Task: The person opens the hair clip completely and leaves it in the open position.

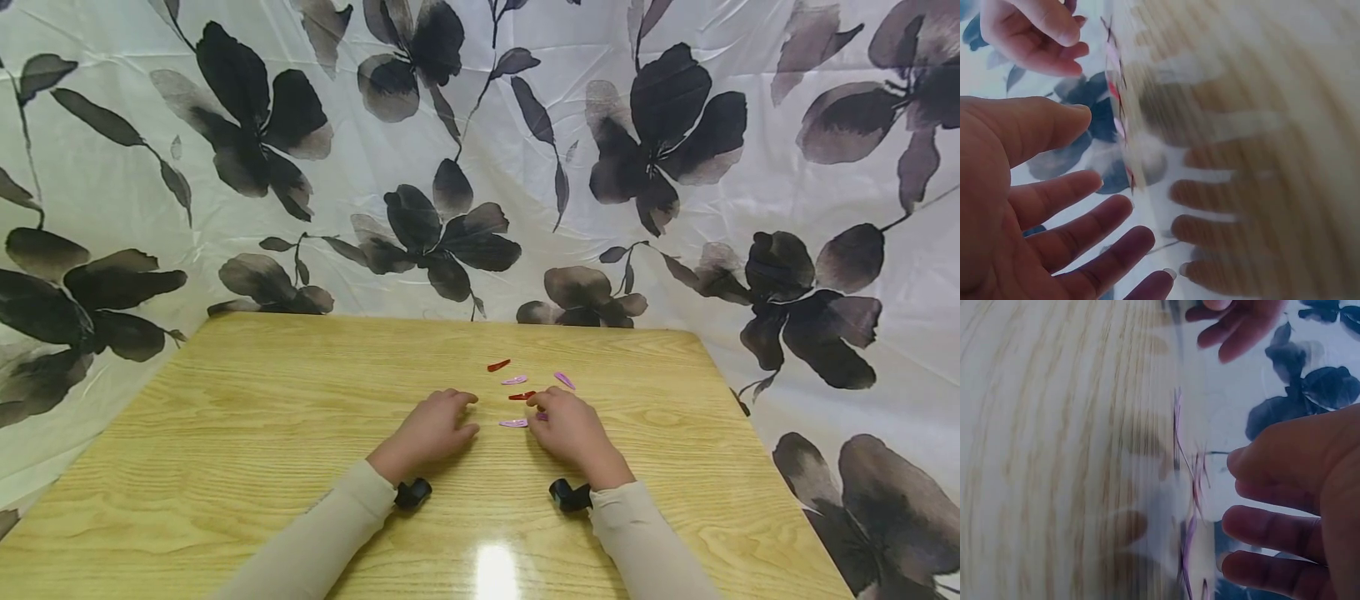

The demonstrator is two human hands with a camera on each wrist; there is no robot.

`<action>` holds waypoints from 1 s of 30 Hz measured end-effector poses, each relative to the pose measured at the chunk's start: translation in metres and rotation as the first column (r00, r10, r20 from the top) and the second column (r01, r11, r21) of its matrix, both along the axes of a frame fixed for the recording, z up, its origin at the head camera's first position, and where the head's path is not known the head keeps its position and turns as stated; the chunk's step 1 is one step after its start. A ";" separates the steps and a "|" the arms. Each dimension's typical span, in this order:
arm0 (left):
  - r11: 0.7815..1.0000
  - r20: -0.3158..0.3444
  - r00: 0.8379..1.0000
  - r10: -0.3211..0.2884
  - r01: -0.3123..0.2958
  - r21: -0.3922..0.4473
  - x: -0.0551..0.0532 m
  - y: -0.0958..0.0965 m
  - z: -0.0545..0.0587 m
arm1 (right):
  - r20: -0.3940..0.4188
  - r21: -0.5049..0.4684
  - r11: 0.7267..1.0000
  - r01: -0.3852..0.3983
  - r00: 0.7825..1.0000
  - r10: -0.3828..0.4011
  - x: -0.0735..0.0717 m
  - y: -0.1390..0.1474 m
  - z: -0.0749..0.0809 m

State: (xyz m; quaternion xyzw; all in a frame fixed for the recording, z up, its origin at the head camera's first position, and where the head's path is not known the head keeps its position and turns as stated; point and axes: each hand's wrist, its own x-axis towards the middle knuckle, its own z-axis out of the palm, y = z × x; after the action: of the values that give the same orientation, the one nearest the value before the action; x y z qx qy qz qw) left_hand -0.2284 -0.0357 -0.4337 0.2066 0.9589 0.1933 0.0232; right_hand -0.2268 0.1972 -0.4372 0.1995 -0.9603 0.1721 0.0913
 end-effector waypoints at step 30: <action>0.996 -0.034 0.999 -0.016 0.013 -0.093 -0.007 0.034 -0.004 | 0.074 0.007 1.000 0.023 0.997 -0.023 -0.004 -0.012 -0.003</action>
State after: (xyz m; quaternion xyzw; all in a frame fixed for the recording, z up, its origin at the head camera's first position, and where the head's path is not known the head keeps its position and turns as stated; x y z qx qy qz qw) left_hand -0.2351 -0.0013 -0.4372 0.2155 0.9656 0.1447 0.0177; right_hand -0.2305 0.1848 -0.4402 0.1823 -0.9658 0.1751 0.0570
